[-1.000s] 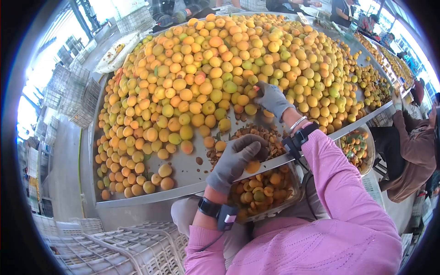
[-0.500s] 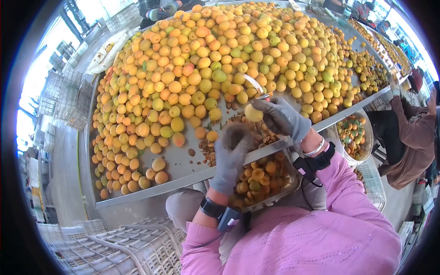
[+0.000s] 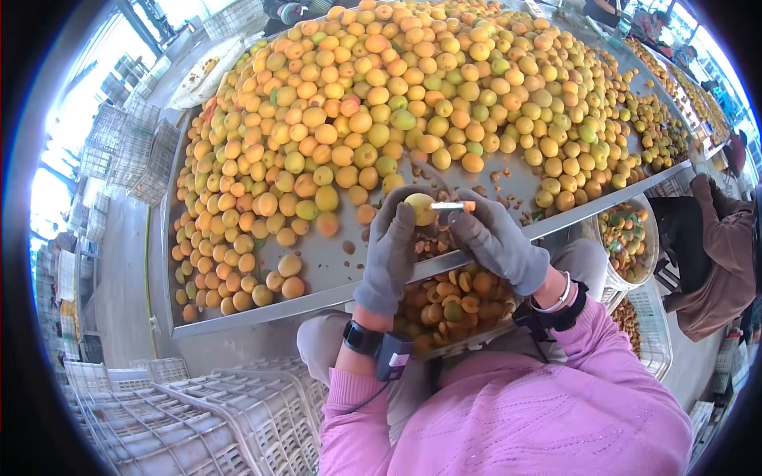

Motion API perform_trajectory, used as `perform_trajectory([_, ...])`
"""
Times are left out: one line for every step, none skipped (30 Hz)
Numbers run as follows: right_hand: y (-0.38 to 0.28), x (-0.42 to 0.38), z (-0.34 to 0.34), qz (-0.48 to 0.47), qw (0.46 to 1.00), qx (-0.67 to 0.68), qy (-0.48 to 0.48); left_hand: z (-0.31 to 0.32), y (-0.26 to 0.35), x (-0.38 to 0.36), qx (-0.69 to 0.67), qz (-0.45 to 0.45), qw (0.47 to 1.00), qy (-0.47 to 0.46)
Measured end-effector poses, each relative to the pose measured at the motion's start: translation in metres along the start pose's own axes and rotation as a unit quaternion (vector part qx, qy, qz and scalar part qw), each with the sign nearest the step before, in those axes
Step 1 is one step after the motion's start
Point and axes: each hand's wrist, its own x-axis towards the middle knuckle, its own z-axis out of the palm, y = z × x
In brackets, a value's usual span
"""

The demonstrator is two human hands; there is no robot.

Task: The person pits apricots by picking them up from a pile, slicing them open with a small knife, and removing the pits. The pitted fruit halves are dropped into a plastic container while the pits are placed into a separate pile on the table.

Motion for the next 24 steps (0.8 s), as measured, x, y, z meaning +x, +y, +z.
perform_trajectory([-0.005, -0.001, 0.003, 0.002, 1.000, -0.011, -0.007, 0.001, 0.000, 0.000, -0.006, -0.008, 1.000, -0.007])
perform_trajectory([-0.007, -0.001, 0.005, 0.002, 1.000, -0.023, -0.014, -0.001, -0.001, 0.000, -0.007, -0.007, 1.000, -0.007])
perform_trajectory([-0.008, -0.001, 0.005, 0.002, 1.000, -0.024, -0.014, -0.003, -0.002, 0.000, -0.025, -0.029, 0.999, -0.020])
perform_trajectory([-0.008, -0.001, 0.005, 0.005, 0.998, -0.057, -0.005, -0.004, -0.003, -0.001, -0.044, -0.051, 0.997, -0.033])
perform_trajectory([-0.007, -0.001, 0.005, 0.008, 0.996, -0.089, 0.003, -0.003, -0.004, -0.001, -0.044, -0.050, 0.997, -0.032])
perform_trajectory([-0.004, 0.000, 0.007, 0.007, 0.996, -0.089, 0.002, 0.002, -0.005, -0.002, -0.066, -0.056, 0.996, -0.006])
perform_trajectory([0.002, -0.001, 0.009, -0.003, 0.995, -0.100, 0.014, 0.006, -0.006, -0.003, -0.089, -0.063, 0.994, 0.020])
perform_trajectory([0.006, -0.001, 0.011, -0.012, 0.993, -0.112, 0.027, 0.007, -0.008, -0.004, -0.089, -0.063, 0.994, 0.020])
perform_trajectory([0.007, -0.002, 0.013, -0.012, 0.993, -0.112, 0.027, 0.007, -0.011, -0.004, -0.091, -0.062, 0.993, 0.035])
perform_trajectory([0.008, -0.003, 0.014, -0.010, 0.992, -0.123, 0.037, 0.008, -0.014, -0.005, -0.094, -0.061, 0.992, 0.052])
perform_trajectory([0.009, -0.002, 0.016, -0.008, 0.990, -0.133, 0.047, 0.010, -0.016, -0.006, -0.095, -0.060, 0.992, 0.052])
perform_trajectory([0.013, -0.001, 0.018, -0.008, 0.990, -0.134, 0.046, 0.014, -0.014, -0.007, -0.098, -0.078, 0.989, 0.080])
perform_trajectory([0.018, 0.000, 0.020, -0.002, 0.988, -0.141, 0.063, 0.018, -0.013, -0.008, -0.102, -0.095, 0.984, 0.109])
perform_trajectory([0.020, 0.002, 0.022, 0.004, 0.986, -0.148, 0.079, 0.020, -0.013, -0.008, -0.102, -0.094, 0.984, 0.109])
perform_trajectory([0.019, 0.003, 0.023, 0.004, 0.986, -0.148, 0.079, 0.022, -0.012, -0.008, -0.092, -0.088, 0.984, 0.127])
perform_trajectory([0.016, 0.005, 0.024, 0.026, 0.983, -0.167, 0.072, 0.023, -0.011, -0.008, -0.082, -0.082, 0.983, 0.144])
perform_trajectory([0.012, 0.010, 0.023, 0.045, 0.979, -0.186, 0.064, 0.019, -0.015, -0.006, -0.081, -0.077, 0.983, 0.144])
perform_trajectory([0.010, 0.012, 0.022, 0.042, 0.980, -0.185, 0.065, 0.009, -0.023, -0.005, 0.027, -0.049, 0.987, 0.150])
perform_trajectory([0.008, 0.013, 0.019, 0.038, 0.972, -0.227, 0.047, 0.003, -0.026, -0.005, 0.134, -0.021, 0.979, 0.155])
perform_trajectory([0.008, 0.012, 0.016, 0.036, 0.962, -0.270, 0.029, -0.003, -0.029, -0.003, 0.134, -0.022, 0.979, 0.155])
perform_trajectory([0.013, 0.012, 0.014, 0.037, 0.962, -0.270, 0.029, -0.006, -0.027, 0.000, 0.261, -0.038, 0.952, 0.152])
perform_trajectory([0.021, 0.012, 0.012, -0.029, 0.927, -0.371, 0.055, -0.007, -0.025, 0.003, 0.385, -0.054, 0.909, 0.147])
perform_trajectory([0.026, 0.012, 0.011, -0.096, 0.877, -0.465, 0.080, -0.004, -0.025, 0.003, 0.386, -0.054, 0.909, 0.147])
perform_trajectory([0.024, 0.012, 0.009, -0.097, 0.877, -0.464, 0.080, 0.003, -0.019, 0.004, 0.230, -0.090, 0.943, 0.222])
